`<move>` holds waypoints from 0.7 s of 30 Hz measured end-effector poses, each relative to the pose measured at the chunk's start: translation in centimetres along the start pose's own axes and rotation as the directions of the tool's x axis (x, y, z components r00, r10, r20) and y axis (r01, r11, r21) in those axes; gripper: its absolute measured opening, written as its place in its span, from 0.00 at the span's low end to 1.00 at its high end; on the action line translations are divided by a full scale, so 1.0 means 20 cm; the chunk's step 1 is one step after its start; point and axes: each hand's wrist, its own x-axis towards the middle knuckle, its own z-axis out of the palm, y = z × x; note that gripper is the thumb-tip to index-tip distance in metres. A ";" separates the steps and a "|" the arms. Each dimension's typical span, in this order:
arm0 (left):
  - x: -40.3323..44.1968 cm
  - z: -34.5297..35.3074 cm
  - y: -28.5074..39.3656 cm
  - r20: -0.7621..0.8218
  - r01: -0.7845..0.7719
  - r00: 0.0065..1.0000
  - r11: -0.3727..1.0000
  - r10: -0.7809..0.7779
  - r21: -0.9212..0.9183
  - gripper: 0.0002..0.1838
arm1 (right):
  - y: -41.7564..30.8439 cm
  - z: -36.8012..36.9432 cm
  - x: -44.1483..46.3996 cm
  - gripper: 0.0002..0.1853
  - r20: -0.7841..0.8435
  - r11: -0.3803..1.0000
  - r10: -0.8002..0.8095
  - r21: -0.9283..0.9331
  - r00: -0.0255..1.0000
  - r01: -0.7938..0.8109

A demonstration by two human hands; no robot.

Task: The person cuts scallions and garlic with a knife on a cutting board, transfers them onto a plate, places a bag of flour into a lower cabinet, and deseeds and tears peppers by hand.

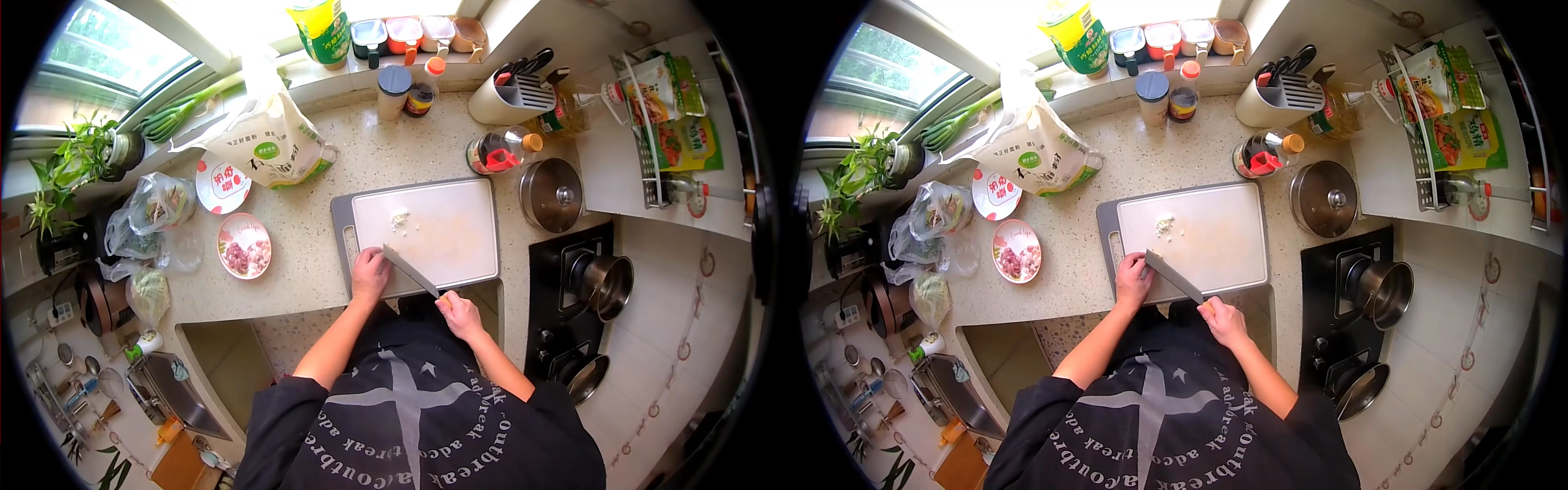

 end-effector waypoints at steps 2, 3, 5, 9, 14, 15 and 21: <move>0.00 0.00 0.00 0.004 0.000 1.000 1.000 0.000 0.004 0.14 | 0.00 0.00 0.00 0.23 0.005 1.000 0.002 0.001 1.000 -0.002; 0.00 0.00 0.00 0.006 0.002 1.000 1.000 -0.002 0.005 0.14 | 0.00 0.00 0.00 0.23 0.008 1.000 0.003 0.003 1.000 -0.003; 0.00 0.00 0.00 0.010 0.002 1.000 1.000 -0.002 0.006 0.14 | 0.01 0.00 0.00 0.23 0.010 1.000 0.006 0.006 1.000 -0.006; 0.00 0.00 0.00 0.011 -0.008 1.000 1.000 0.008 0.007 0.14 | 0.01 0.01 0.00 0.24 0.005 1.000 0.013 0.006 1.000 -0.013; 0.00 -0.01 0.00 0.015 -0.019 1.000 1.000 0.019 0.012 0.14 | 0.01 0.01 0.00 0.24 0.001 1.000 0.011 -0.002 1.000 -0.011; 0.01 -0.01 0.00 0.016 -0.022 1.000 1.000 0.022 0.015 0.14 | 0.01 0.01 0.00 0.24 0.001 1.000 0.012 -0.002 1.000 -0.012; 0.01 -0.01 -0.01 0.032 -0.038 0.999 0.999 0.037 0.022 0.14 | 0.01 0.01 0.00 0.24 0.001 1.000 0.011 -0.004 1.000 -0.011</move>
